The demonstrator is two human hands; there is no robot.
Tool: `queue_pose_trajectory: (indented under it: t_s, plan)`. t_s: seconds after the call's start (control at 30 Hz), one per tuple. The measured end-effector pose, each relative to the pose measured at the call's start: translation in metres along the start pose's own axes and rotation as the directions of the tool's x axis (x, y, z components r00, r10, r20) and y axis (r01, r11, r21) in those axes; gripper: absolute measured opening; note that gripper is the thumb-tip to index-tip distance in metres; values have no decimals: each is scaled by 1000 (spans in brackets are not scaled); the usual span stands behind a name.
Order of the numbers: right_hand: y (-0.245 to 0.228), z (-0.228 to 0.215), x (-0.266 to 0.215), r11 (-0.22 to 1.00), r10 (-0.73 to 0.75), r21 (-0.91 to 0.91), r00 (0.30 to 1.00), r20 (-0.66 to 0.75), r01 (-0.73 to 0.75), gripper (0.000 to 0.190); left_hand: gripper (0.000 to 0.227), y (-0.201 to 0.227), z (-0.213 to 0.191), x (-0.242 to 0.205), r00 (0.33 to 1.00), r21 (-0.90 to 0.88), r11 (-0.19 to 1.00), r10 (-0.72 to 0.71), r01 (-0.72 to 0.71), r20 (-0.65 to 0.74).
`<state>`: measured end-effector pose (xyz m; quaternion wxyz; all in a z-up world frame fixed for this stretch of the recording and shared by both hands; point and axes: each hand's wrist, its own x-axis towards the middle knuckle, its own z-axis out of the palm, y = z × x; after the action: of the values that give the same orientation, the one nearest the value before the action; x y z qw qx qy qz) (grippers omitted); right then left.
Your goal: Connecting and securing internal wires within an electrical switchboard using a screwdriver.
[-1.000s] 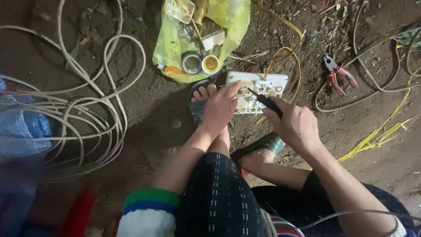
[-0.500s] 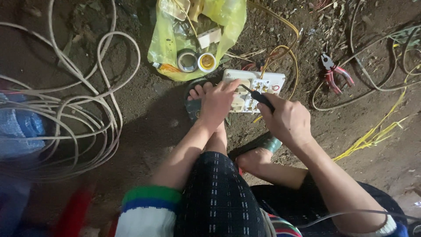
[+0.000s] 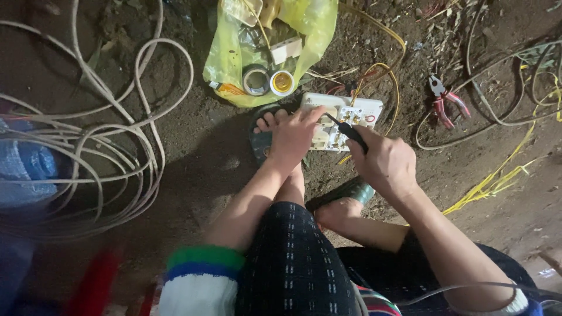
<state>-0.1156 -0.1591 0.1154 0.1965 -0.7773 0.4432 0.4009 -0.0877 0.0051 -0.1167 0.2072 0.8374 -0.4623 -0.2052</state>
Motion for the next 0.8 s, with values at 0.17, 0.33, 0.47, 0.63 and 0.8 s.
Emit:
queue_pose_trajectory:
  t_s: [0.17, 0.33, 0.47, 0.63, 0.8]
  plan:
    - [-5, -8, -1, 1000, 2, -11, 1000, 31, -1, 37, 46, 3, -32, 11, 999, 61, 998, 35, -33, -41]
    - [-6, -6, 3, 997, 22, -78, 999, 39, -18, 35, 46, 2, -30, 9, 998, 67, 997, 40, -37, -43]
    - [-17, -8, 11, 991, 32, -132, 995, 94, -20, 32, 43, 2, -42, 4, 998, -218, 974, -45, 55, 49]
    - [-19, -13, 16, 879, -208, -415, 972, 111, 236, 25, 39, -1, -25, 0, 987, -84, 993, -73, 86, 145]
    - [-37, 11, 8, 720, -437, -599, 900, 1, 350, 14, 40, 27, -140, 54, 988, -357, 928, 141, -110, 61]
